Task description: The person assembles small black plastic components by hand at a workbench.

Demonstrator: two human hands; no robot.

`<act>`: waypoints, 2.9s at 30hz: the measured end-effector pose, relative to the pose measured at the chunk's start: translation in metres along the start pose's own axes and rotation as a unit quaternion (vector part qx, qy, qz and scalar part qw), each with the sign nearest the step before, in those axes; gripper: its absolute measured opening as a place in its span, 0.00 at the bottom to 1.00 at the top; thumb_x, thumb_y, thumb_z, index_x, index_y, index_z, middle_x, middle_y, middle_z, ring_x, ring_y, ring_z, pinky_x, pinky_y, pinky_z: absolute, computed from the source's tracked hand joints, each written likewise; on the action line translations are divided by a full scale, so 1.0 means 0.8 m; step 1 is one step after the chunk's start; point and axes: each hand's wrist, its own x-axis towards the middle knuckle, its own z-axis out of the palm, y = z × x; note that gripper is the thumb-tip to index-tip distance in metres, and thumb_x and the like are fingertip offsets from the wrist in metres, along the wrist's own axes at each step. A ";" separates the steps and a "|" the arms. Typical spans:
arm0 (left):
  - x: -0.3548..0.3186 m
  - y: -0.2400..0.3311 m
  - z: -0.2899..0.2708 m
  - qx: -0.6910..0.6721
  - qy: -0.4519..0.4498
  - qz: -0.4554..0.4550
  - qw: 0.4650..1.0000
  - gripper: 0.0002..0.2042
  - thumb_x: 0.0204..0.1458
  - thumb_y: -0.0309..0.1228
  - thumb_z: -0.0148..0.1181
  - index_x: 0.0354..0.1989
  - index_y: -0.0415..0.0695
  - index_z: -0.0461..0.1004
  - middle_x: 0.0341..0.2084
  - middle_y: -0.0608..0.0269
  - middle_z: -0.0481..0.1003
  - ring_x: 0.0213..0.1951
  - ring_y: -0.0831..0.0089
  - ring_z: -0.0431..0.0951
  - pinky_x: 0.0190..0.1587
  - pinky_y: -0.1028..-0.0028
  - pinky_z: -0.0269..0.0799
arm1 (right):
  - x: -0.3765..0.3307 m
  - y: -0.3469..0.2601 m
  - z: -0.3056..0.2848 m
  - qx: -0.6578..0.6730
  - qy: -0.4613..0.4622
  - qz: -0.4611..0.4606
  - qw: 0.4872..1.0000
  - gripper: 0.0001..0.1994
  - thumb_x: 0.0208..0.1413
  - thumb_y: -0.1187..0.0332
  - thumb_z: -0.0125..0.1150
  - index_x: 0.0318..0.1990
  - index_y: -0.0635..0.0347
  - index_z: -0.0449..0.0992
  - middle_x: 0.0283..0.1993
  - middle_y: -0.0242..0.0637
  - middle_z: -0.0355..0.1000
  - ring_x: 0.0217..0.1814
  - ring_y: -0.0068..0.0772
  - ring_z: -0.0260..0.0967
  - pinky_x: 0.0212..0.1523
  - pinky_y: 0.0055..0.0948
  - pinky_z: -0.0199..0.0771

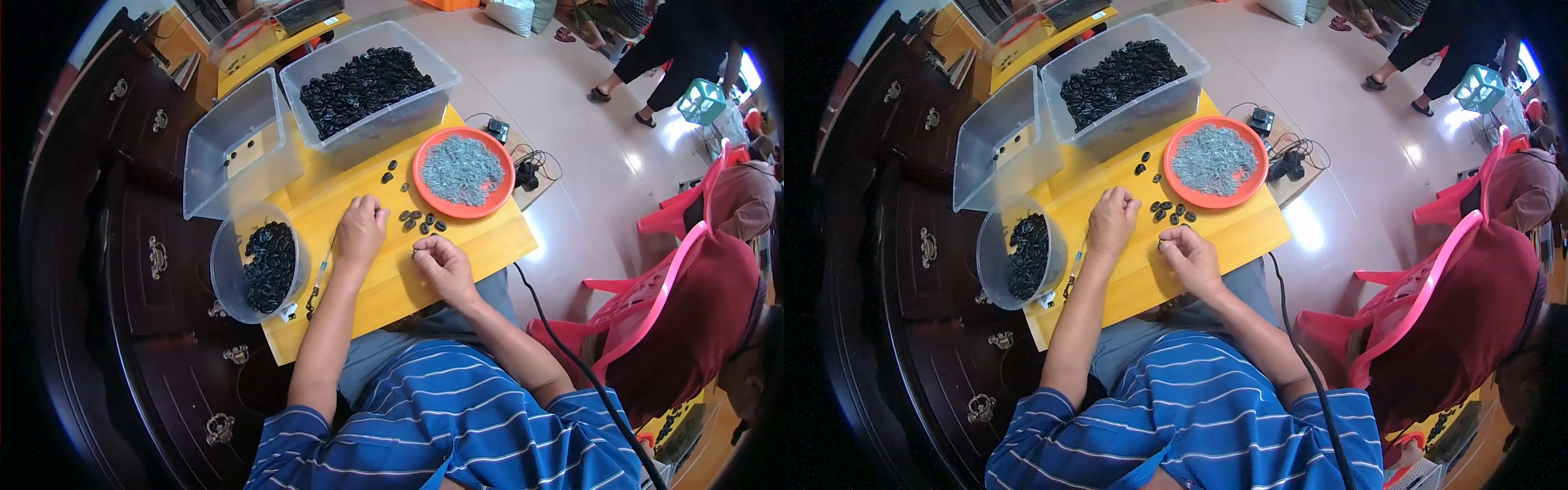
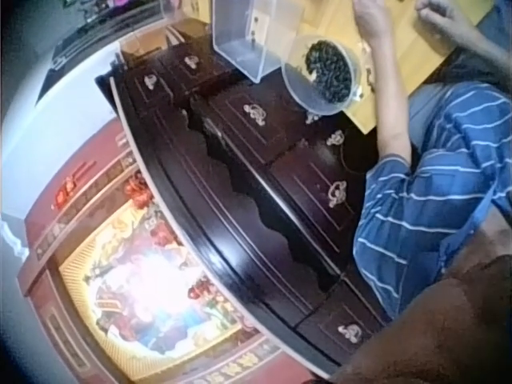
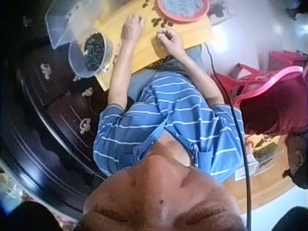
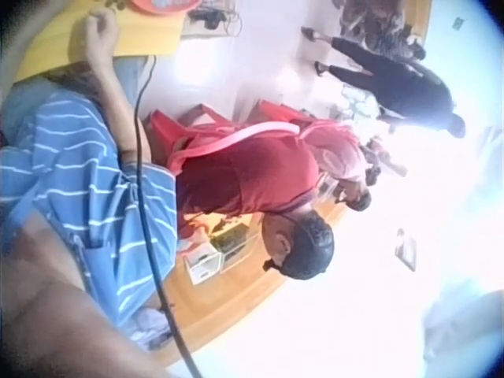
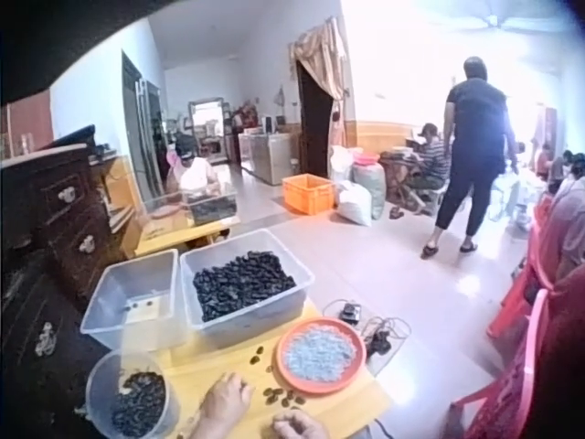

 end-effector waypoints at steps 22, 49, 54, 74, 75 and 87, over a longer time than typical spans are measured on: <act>-0.079 0.006 -0.039 -0.344 -0.077 -0.111 0.929 0.05 0.57 0.24 0.59 0.41 0.40 0.73 0.25 0.67 0.77 0.28 0.77 0.79 0.31 0.75 0.73 | -0.002 -0.013 0.003 0.070 0.007 0.029 0.997 0.07 0.64 0.71 0.59 0.47 0.60 0.74 0.38 0.30 0.77 0.37 0.16 0.72 0.36 0.18 0.72; -0.138 0.111 -0.050 -0.435 -0.189 -0.061 0.878 0.08 0.55 0.19 0.61 0.42 0.39 0.76 0.27 0.72 0.75 0.28 0.87 0.73 0.32 0.83 0.70 | -0.002 -0.037 0.015 0.317 0.034 0.134 0.938 0.10 0.63 0.71 0.61 0.50 0.55 0.73 0.39 0.33 0.77 0.37 0.23 0.74 0.40 0.22 0.79; -0.141 0.102 -0.054 -0.467 -0.227 -0.089 0.850 0.10 0.55 0.17 0.61 0.45 0.39 0.76 0.30 0.74 0.73 0.28 0.89 0.71 0.31 0.84 0.66 | 0.001 -0.036 0.017 0.303 0.030 0.124 0.944 0.09 0.63 0.71 0.60 0.49 0.56 0.72 0.39 0.33 0.77 0.36 0.22 0.74 0.38 0.21 0.77; -0.120 0.033 -0.056 -0.474 -0.059 -0.113 0.871 0.15 0.54 0.16 0.63 0.51 0.37 0.75 0.35 0.72 0.74 0.35 0.87 0.72 0.42 0.85 0.70 | -0.006 -0.011 0.019 0.066 -0.073 0.013 0.995 0.08 0.65 0.71 0.58 0.48 0.63 0.75 0.40 0.28 0.75 0.41 0.17 0.73 0.44 0.19 0.72; -0.120 0.034 -0.056 -0.472 -0.060 -0.112 0.872 0.15 0.54 0.17 0.63 0.52 0.37 0.75 0.35 0.73 0.74 0.35 0.87 0.72 0.41 0.85 0.70 | -0.006 -0.012 0.019 0.063 -0.074 0.013 0.995 0.08 0.66 0.72 0.58 0.48 0.63 0.75 0.40 0.28 0.75 0.42 0.17 0.73 0.44 0.19 0.73; -0.121 0.030 -0.057 -0.428 -0.079 -0.095 0.895 0.16 0.54 0.18 0.63 0.52 0.37 0.77 0.34 0.74 0.73 0.33 0.88 0.70 0.39 0.86 0.69 | -0.008 -0.011 0.018 0.006 -0.068 0.012 0.998 0.08 0.65 0.73 0.59 0.49 0.64 0.76 0.41 0.27 0.75 0.42 0.14 0.71 0.46 0.18 0.73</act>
